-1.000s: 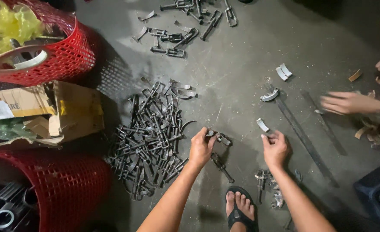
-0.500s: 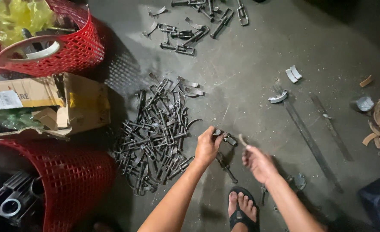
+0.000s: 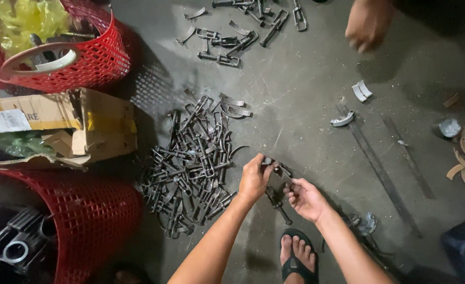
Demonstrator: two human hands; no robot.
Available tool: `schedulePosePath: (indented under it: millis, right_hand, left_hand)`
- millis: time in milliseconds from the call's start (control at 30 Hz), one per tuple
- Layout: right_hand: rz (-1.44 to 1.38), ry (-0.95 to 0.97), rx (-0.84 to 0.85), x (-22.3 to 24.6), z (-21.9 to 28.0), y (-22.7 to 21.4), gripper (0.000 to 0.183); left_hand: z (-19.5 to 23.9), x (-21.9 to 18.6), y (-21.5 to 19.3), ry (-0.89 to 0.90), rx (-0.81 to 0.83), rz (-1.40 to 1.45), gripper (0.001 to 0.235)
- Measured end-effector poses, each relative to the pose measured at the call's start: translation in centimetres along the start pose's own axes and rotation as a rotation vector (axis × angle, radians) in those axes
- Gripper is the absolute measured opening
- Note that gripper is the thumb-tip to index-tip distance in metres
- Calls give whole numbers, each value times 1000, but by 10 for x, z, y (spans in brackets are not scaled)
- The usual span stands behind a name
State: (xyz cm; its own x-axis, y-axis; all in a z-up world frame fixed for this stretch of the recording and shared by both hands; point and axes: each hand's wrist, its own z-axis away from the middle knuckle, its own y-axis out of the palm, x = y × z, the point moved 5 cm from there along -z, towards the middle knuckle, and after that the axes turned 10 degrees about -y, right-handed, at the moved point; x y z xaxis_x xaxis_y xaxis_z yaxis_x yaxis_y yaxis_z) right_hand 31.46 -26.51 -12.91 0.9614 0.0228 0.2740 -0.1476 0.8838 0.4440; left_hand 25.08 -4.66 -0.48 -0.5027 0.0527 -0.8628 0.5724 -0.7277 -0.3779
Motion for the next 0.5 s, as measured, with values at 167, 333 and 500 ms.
schedulePosePath:
  millis: [167,333,500]
  right_hand:
    - [-72,12,28,-1,-1,10,27]
    - [-65,2,-37,-1,-7,11,29]
    - [-116,-1,-63,-7,-19,7,20]
  left_hand:
    - [3,-12,-8,-13,31,33,23]
    - [4,-7,-7,97,19,6,19]
    - [3,-6,-2,52,46,25,22]
